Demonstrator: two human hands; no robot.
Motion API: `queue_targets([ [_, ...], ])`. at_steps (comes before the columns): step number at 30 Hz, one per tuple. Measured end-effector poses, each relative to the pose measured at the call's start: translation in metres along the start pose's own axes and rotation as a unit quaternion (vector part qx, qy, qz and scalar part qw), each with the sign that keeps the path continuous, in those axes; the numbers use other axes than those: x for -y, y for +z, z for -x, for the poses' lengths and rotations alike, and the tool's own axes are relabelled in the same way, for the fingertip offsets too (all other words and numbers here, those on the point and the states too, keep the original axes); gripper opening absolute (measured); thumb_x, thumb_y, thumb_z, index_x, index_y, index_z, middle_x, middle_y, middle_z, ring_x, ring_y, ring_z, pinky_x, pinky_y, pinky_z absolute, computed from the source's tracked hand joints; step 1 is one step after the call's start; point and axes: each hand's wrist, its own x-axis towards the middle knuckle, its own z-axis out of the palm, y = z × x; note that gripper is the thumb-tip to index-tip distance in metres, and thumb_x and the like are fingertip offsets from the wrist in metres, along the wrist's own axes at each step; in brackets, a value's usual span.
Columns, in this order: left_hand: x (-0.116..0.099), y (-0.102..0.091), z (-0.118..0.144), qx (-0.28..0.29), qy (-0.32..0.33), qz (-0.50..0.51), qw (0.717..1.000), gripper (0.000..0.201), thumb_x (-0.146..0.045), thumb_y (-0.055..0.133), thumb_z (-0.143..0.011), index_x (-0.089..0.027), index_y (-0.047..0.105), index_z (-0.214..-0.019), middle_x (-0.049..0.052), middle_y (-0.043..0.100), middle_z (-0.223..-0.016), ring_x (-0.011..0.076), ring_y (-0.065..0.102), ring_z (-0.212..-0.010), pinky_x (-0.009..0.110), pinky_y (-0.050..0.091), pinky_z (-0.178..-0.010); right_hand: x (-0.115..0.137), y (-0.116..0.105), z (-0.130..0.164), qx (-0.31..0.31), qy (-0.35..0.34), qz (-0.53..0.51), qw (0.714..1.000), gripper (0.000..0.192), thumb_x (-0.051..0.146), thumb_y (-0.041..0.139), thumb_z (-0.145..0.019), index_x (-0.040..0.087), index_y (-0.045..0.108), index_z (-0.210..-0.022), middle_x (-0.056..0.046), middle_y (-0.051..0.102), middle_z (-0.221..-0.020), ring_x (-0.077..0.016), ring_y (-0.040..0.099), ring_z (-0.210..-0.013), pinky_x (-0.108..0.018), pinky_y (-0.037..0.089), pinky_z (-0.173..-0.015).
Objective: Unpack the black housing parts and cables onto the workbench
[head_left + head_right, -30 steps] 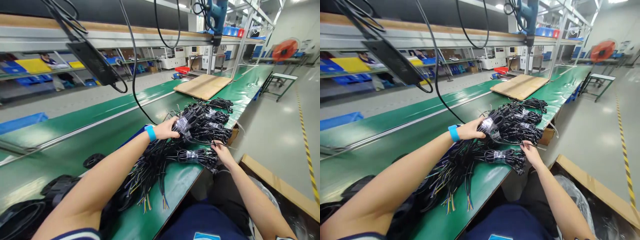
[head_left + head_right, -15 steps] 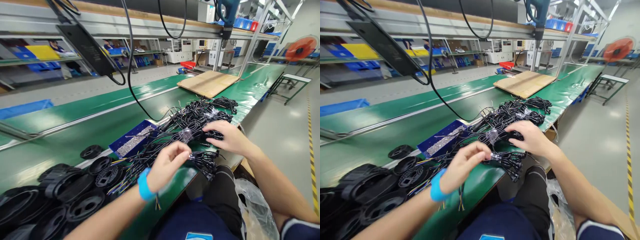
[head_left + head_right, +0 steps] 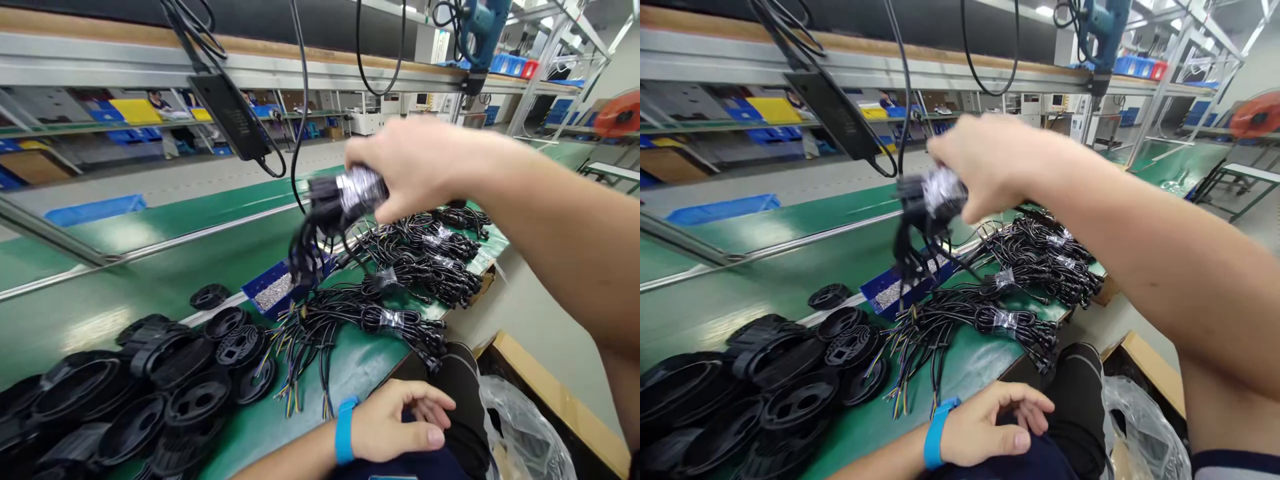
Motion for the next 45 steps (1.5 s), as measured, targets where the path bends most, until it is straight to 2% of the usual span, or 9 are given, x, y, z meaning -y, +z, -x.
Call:
queue_targets([
  [3, 0.014, 0.003, -0.008, -0.146, 0.009, 0.088, 0.985, 0.066, -0.062, 0.078, -0.072, -0.019, 0.068, -0.120, 0.014, 0.070, -0.108, 0.0249, 0.065, -0.099, 0.034, 0.048, -0.085, 0.030, 0.000, -0.018, 0.023, 0.001, 0.021, 1.000, 0.060, 0.065, 0.026, -0.091, 0.018, 0.061, -0.081, 0.003, 0.061, -0.082, -0.0242, 0.064, -0.112, -0.036, 0.049, -0.084],
  [6, 0.032, -0.004, -0.016, -0.334, 0.018, 0.198, 0.922, 0.061, -0.058, 0.082, -0.069, -0.020, 0.068, -0.115, 0.014, 0.066, -0.121, 0.0279, 0.060, -0.115, 0.037, 0.045, -0.097, 0.038, 0.006, 0.027, 0.167, -0.046, 0.191, 0.966, 0.051, 0.066, 0.053, -0.082, 0.017, 0.065, -0.090, 0.000, 0.064, -0.082, -0.0283, 0.066, -0.108, -0.040, 0.050, -0.089],
  [11, 0.045, -0.020, -0.036, -0.431, 0.046, 0.388, 0.813, 0.046, -0.051, 0.085, -0.069, -0.018, 0.071, -0.099, 0.012, 0.063, -0.129, 0.0267, 0.054, -0.127, 0.038, 0.034, -0.114, -0.014, 0.015, 0.133, 0.417, 0.000, 0.534, 0.736, 0.073, 0.058, 0.077, -0.066, 0.016, 0.060, -0.123, -0.014, 0.070, -0.095, -0.0377, 0.068, -0.093, -0.051, 0.052, -0.083],
  [14, 0.041, -0.025, -0.050, -0.453, 0.054, 0.438, 0.774, 0.031, -0.044, 0.076, -0.082, -0.018, 0.070, -0.098, 0.010, 0.068, -0.119, 0.0221, 0.059, -0.119, 0.036, 0.036, -0.113, -0.056, 0.006, 0.154, 0.503, 0.029, 0.538, 0.676, 0.076, 0.065, 0.075, -0.065, 0.017, 0.061, -0.122, -0.016, 0.070, -0.105, -0.0380, 0.066, -0.100, -0.047, 0.052, -0.085],
  [19, 0.028, -0.028, -0.059, -0.454, 0.056, 0.479, 0.750, 0.025, -0.042, 0.067, -0.090, -0.019, 0.071, -0.098, 0.007, 0.071, -0.111, 0.0169, 0.065, -0.106, 0.029, 0.043, -0.105, -0.095, -0.002, 0.132, 0.479, 0.054, 0.456, 0.748, 0.084, 0.084, 0.049, -0.077, 0.017, 0.063, -0.126, -0.016, 0.062, -0.130, -0.0337, 0.056, -0.122, -0.043, 0.043, -0.103],
  [26, 0.024, -0.032, -0.066, -0.447, 0.066, 0.506, 0.735, 0.022, -0.038, 0.076, -0.084, -0.016, 0.071, -0.087, 0.005, 0.072, -0.090, 0.0139, 0.067, -0.082, 0.024, 0.053, -0.083, -0.109, 0.012, 0.127, 0.555, 0.196, 0.440, 0.678, 0.104, 0.096, 0.028, -0.073, 0.015, 0.070, -0.123, -0.017, 0.065, -0.128, -0.0368, 0.059, -0.120, -0.047, 0.043, -0.104],
  [32, 0.041, -0.018, -0.061, -0.435, 0.146, 0.425, 0.780, 0.055, -0.048, 0.090, -0.061, -0.018, 0.071, -0.104, 0.009, 0.072, -0.114, 0.0251, 0.064, -0.111, 0.034, 0.050, -0.098, -0.080, -0.017, 0.157, 0.550, 0.220, 0.352, 0.725, 0.100, 0.091, 0.039, -0.075, 0.018, 0.055, -0.140, -0.017, 0.060, -0.132, -0.0327, 0.059, -0.120, -0.041, 0.045, -0.102],
  [39, 0.047, 0.009, -0.041, -0.440, 0.186, 0.293, 0.828, 0.071, -0.052, 0.090, -0.058, -0.022, 0.067, -0.118, 0.008, 0.072, -0.114, 0.0312, 0.056, -0.126, 0.043, 0.041, -0.113, -0.050, -0.055, 0.218, 0.504, 0.238, 0.195, 0.807, 0.113, 0.075, 0.073, -0.064, 0.014, 0.036, -0.152, -0.017, 0.044, -0.149, -0.0322, 0.047, -0.134, -0.043, 0.036, -0.115],
  [45, -0.019, 0.016, -0.047, -0.429, 0.277, 0.188, 0.839, 0.075, -0.054, 0.093, -0.049, -0.023, 0.069, -0.113, 0.008, 0.073, -0.111, 0.0348, 0.057, -0.124, 0.044, 0.048, -0.106, 0.017, -0.079, 0.200, 0.399, 0.150, 0.118, 0.897, 0.099, 0.062, 0.077, -0.072, 0.023, 0.035, -0.153, -0.008, 0.048, -0.149, -0.0275, 0.050, -0.133, -0.041, 0.040, -0.114],
])
